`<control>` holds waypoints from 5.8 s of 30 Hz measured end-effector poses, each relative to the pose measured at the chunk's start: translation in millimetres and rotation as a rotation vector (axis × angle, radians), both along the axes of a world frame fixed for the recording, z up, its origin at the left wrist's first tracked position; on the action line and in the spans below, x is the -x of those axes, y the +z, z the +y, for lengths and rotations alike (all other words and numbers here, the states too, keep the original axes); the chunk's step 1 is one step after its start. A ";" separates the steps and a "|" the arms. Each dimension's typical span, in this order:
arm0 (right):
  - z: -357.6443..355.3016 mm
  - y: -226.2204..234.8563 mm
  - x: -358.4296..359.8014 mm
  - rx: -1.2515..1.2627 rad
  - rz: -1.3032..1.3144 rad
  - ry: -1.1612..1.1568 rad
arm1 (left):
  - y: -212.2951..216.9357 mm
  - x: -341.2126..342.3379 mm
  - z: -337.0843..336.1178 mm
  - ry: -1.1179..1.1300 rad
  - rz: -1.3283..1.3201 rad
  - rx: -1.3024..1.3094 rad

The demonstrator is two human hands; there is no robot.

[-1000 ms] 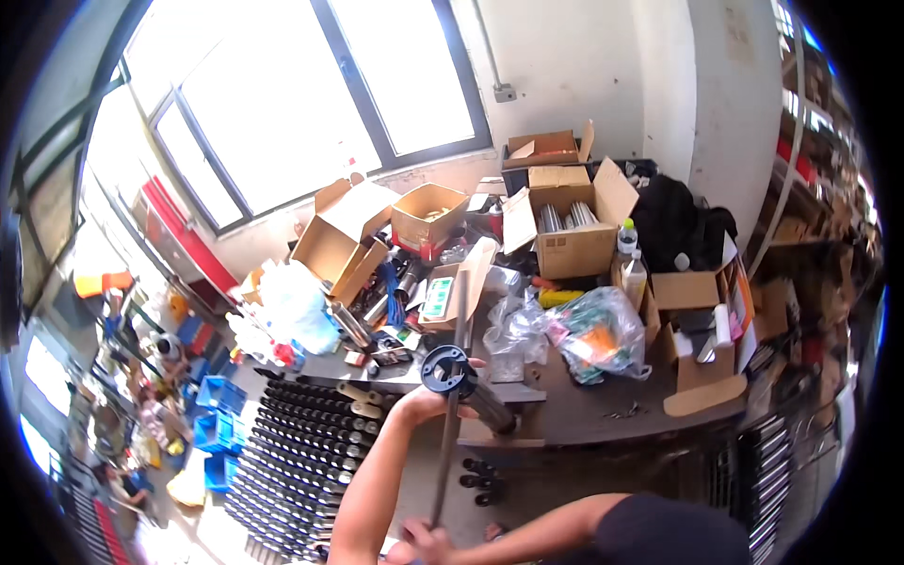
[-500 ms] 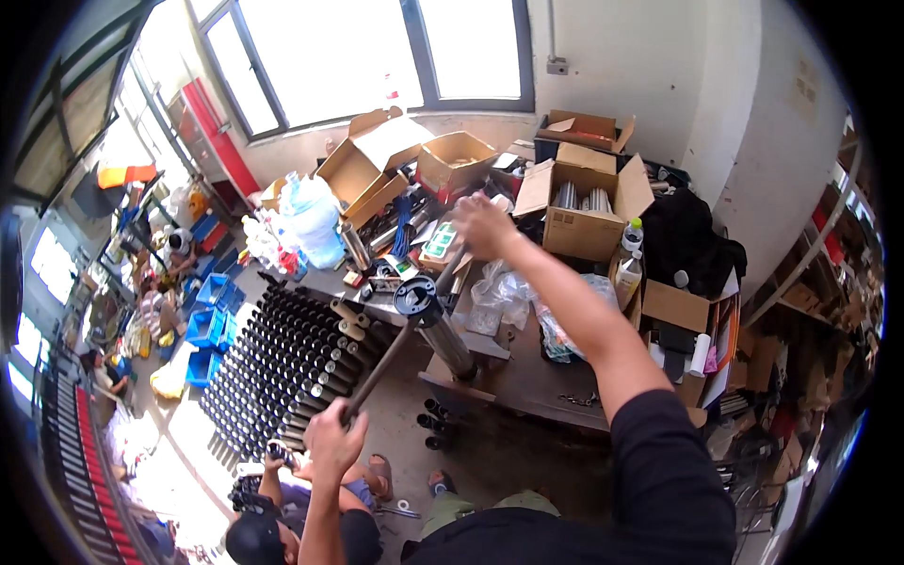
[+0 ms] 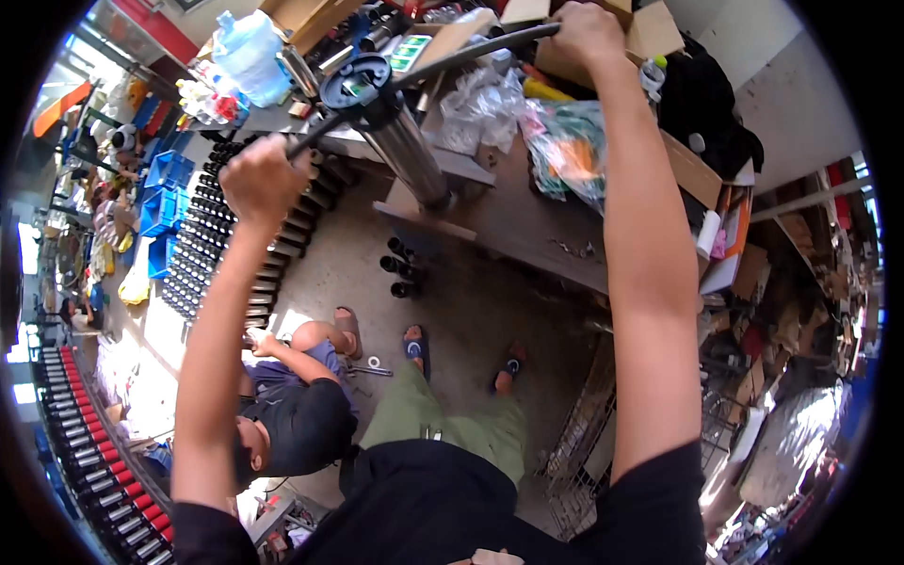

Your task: The person places metal cylinders into a vise one at a time and uses a long-handled tool to rotate or tighten a component on the end of each cylinder before placing them into a wire basket.

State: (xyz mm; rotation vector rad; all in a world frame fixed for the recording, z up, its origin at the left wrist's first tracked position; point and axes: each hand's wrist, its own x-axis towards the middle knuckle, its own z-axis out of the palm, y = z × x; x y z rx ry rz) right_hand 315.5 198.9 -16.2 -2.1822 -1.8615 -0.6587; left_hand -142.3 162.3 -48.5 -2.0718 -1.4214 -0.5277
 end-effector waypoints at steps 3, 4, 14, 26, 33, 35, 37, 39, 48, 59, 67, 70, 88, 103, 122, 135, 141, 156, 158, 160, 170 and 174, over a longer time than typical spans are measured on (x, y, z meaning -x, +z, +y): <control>-158.5 -0.6 85.1 -0.008 0.013 -0.166 | -22.5 43.3 90.8 -0.467 -0.137 -0.074; -187.5 10.2 119.1 0.060 0.087 -0.267 | -19.8 46.8 109.6 -0.582 -0.186 -0.107; -181.1 9.3 107.4 0.011 0.050 -0.509 | -29.9 7.0 125.0 -0.694 -0.475 -0.232; -265.3 13.5 220.8 -0.045 0.179 -0.677 | -44.7 -23.0 202.3 -0.940 -0.319 -0.167; -267.2 10.0 196.9 -0.055 0.537 -0.469 | -64.9 12.1 124.4 -0.567 -0.272 -0.374; -260.7 4.5 186.6 -0.014 0.647 -0.415 | -44.1 -30.2 28.3 -0.949 -0.002 -0.231; -255.8 1.8 173.9 -0.026 0.658 -0.351 | 3.2 -95.2 -53.4 -1.362 0.542 0.249; -253.9 -0.5 149.7 -0.024 0.691 -0.282 | -15.5 -146.8 -23.6 -0.898 0.735 0.323; -386.6 -2.5 -30.0 -0.336 0.519 -0.324 | -1.3 -193.2 41.2 0.008 1.299 0.901; -537.1 -250.2 92.2 0.396 1.064 -0.934 | -10.7 -228.2 72.9 0.051 1.431 1.046; -555.7 -297.0 148.1 0.429 1.296 -0.965 | -37.7 -18.9 -29.0 -0.043 0.332 1.041; -550.8 -339.7 149.8 0.413 1.203 -0.848 | -100.5 57.1 -78.2 -0.017 -0.839 1.655; -564.0 -394.3 64.0 0.637 1.224 -0.776 | -53.2 -49.0 -165.0 -0.406 -2.486 1.997; -552.4 -344.6 145.1 0.358 1.070 -0.822 | -58.1 -63.3 -159.2 -0.436 -2.535 2.049; -393.9 -152.0 56.5 0.151 1.026 -0.031 | -71.5 -107.9 10.4 0.140 -3.254 1.645; -185.4 -17.7 -141.5 0.206 0.284 0.148 | -70.3 -129.5 26.1 0.347 -2.979 1.768; -184.9 -39.1 -115.4 0.076 0.245 -0.125 | -21.0 -130.1 13.4 0.951 -3.125 1.596; -219.3 -38.1 -90.7 -0.029 0.112 -0.352 | -4.1 -132.8 17.5 1.820 -3.167 1.227; -217.7 -36.6 -68.9 -0.065 0.132 -0.325 | 3.8 -117.2 14.1 1.792 -3.174 1.188; -222.9 -32.4 -64.3 -0.018 0.158 -0.358 | 1.7 -121.4 14.9 1.850 -3.187 1.223; -250.5 -134.7 -120.4 0.307 0.489 -0.447 | -60.3 -122.4 -12.0 -0.037 -3.208 1.447; -353.0 -228.7 -8.6 0.405 0.755 -0.507 | -15.1 -98.1 -114.0 -0.534 -2.844 1.647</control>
